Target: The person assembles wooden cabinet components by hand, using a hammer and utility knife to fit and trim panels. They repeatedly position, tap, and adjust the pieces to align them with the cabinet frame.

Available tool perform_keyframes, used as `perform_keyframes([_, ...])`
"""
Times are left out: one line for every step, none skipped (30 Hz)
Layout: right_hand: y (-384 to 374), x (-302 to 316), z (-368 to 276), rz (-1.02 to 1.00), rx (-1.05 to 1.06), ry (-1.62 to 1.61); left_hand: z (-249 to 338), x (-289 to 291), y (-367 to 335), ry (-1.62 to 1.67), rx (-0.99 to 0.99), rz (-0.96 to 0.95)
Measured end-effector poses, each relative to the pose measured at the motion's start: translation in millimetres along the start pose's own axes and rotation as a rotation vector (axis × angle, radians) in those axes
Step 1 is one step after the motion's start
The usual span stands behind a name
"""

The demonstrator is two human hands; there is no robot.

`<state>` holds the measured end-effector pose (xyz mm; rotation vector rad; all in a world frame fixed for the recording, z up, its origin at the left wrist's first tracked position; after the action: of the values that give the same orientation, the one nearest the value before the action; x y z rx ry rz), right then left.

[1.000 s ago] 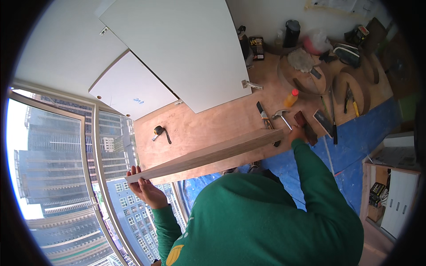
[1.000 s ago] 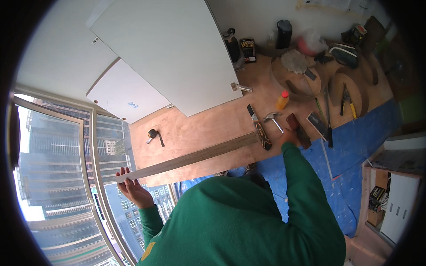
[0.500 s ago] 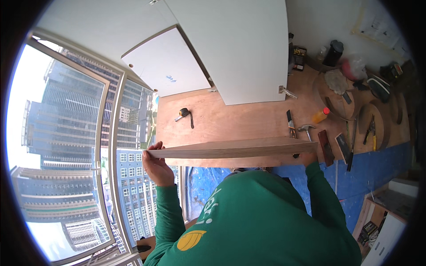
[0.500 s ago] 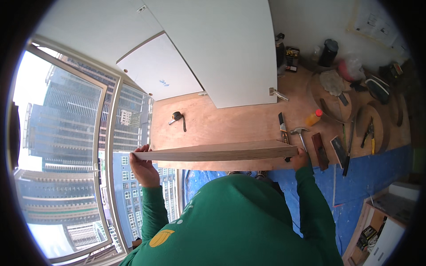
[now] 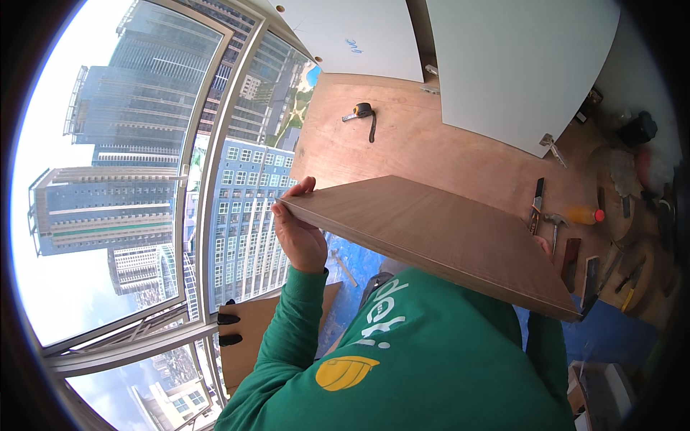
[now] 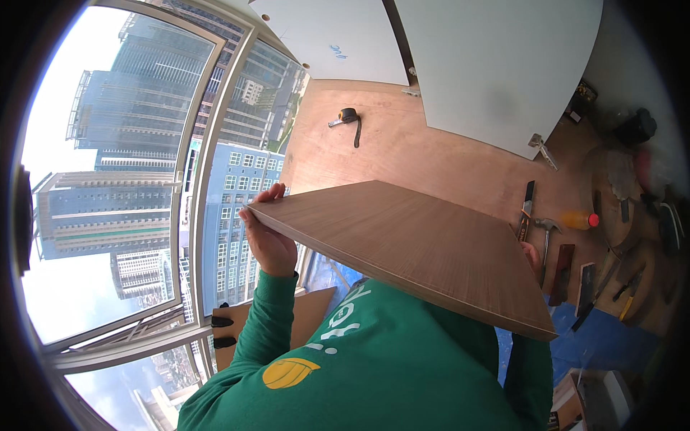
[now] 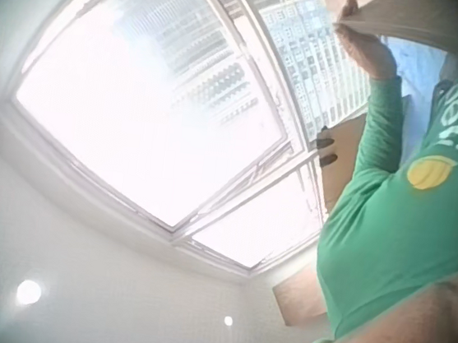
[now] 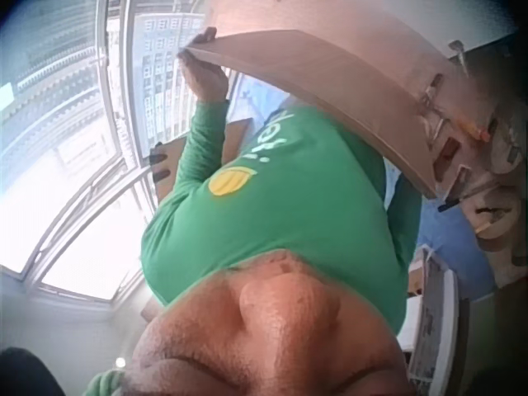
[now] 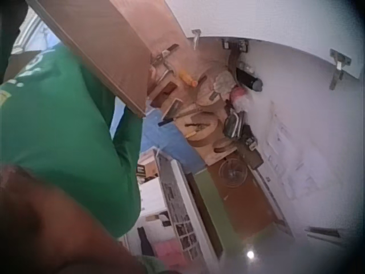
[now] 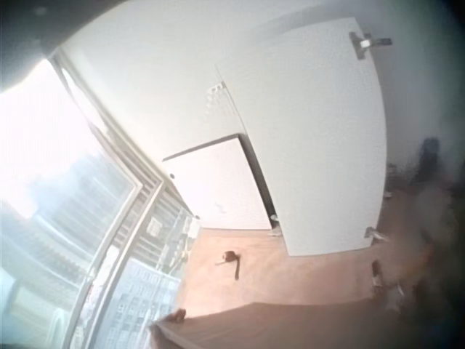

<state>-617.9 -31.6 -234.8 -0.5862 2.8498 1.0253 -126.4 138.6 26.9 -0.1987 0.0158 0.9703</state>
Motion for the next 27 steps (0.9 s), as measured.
perform_keyframes([3.5, -12.1, -9.5, -0.029, -0.088, -0.100, 0.4, 3.4, 1.7, -0.004, 0.013, -0.012])
perform_keyframes([5.5, -22.8, -19.2, -0.055, -0.165, -0.202, 0.1, 5.7, 3.3, -0.010, 0.017, -0.019])
perform_keyframes([7.9, -34.1, -26.3, -0.077, -0.244, -0.302, 0.4, 8.3, 4.2, -0.023, 0.021, -0.027])
perform_keyframes([9.8, -42.3, -33.7, -0.099, -0.311, -0.385, 0.7, 10.5, 6.9, -0.036, 0.037, -0.023])
perform_keyframes([12.4, -49.4, -39.9, -0.118, -0.370, -0.451, 1.2, 12.4, 8.8, -0.043, 0.050, -0.020])
perform_keyframes([13.7, -55.6, -45.9, -0.135, -0.425, -0.511, 1.7, 14.0, 9.6, -0.061, 0.057, -0.021])
perform_keyframes([14.7, -60.7, -51.2, -0.148, -0.471, -0.558, 2.2, 15.0, 10.5, -0.080, 0.059, -0.027])
perform_keyframes([15.8, -65.0, -55.9, -0.159, -0.508, -0.593, 2.4, 15.5, 10.3, -0.102, 0.063, -0.031])
perform_keyframes([15.9, -68.6, -60.5, -0.170, -0.542, -0.626, 2.9, 15.7, 10.4, -0.089, 0.079, -0.032])
perform_keyframes([15.4, -71.8, -64.6, -0.175, -0.566, -0.646, 3.0, 15.2, 9.9, -0.076, 0.091, -0.029])
perform_keyframes([15.0, -74.4, -68.3, -0.184, -0.585, -0.661, 3.7, 14.6, 9.3, -0.061, 0.101, -0.027])
perform_keyframes([14.1, -75.8, -72.1, -0.189, -0.601, -0.675, 4.4, 13.6, 8.6, -0.068, 0.115, -0.027])
perform_keyframes([13.3, -76.3, -75.2, -0.188, -0.618, -0.688, 5.7, 12.9, 8.2, -0.055, 0.129, -0.036])
perform_keyframes([11.3, -75.5, -78.2, -0.186, -0.629, -0.698, 6.4, 12.3, 7.8, -0.038, 0.140, -0.045])
perform_keyframes([10.0, -73.3, -80.5, -0.186, -0.639, -0.705, 6.7, 12.2, 7.4, -0.018, 0.151, -0.054])
perform_keyframes([7.2, -70.3, -81.7, -0.183, -0.643, -0.706, 6.0, 12.9, 7.0, 0.030, 0.182, -0.076])
perform_keyframes([3.6, -64.2, -83.8, -0.178, -0.643, -0.700, 4.1, 14.5, 5.8, 0.079, 0.212, -0.097])
perform_keyframes([0.0, -58.3, -83.5, -0.168, -0.635, -0.694, 1.2, 17.1, 4.8, 0.130, 0.241, -0.119])
perform_keyframes([-3.5, -52.2, -82.4, -0.227, -0.597, -0.714, -4.8, 21.6, 2.4, 0.182, 0.360, -0.032])
perform_keyframes([-9.6, -47.5, -77.2, -0.134, -0.581, -0.666, -14.1, 26.4, -2.9, 0.243, 0.474, 0.046])
perform_keyframes([-15.7, -42.9, -71.9, -0.112, -0.544, -0.650, -26.3, 30.0, -9.1, 0.342, 0.556, 0.057])
perform_keyframes([-21.3, -38.6, -65.4, -0.077, -0.503, -0.605, -41.8, 33.5, -15.2, 0.230, 0.717, 0.091])
perform_keyframes([-25.2, -34.4, -59.2, -0.089, -0.542, -0.607, -56.0, 36.3, -24.0, 0.454, 0.927, 0.045])
perform_keyframes([-28.2, -30.6, -53.4, -0.086, -0.579, -0.585, -66.7, 38.6, -33.5, 0.706, 1.094, -0.080])
perform_keyframes([-30.3, -26.9, -49.0, -0.081, -0.614, -0.565, -74.8, 38.0, -39.0, 1.030, 1.264, -0.279])
perform_keyframes([-31.5, -22.3, -46.2, -0.005, -0.655, -0.483, -85.9, 38.6, -41.7, 0.766, 1.284, -0.162])
perform_keyframes([-32.0, -19.6, -45.1, -0.053, -0.656, -0.477, -95.3, 36.5, -43.4, 0.575, 1.302, -0.102])
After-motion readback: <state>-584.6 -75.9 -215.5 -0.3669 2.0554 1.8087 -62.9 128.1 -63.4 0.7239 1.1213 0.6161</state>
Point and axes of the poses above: each hand's wrist, its own y-axis away from the middle knuckle, its own x-axis out of the back of the hand, z = x × y, the point moved 1 cm from there along -y, towards the middle knuckle, and after that the axes turned 4 degrees about -y, right-handed, at the moved point
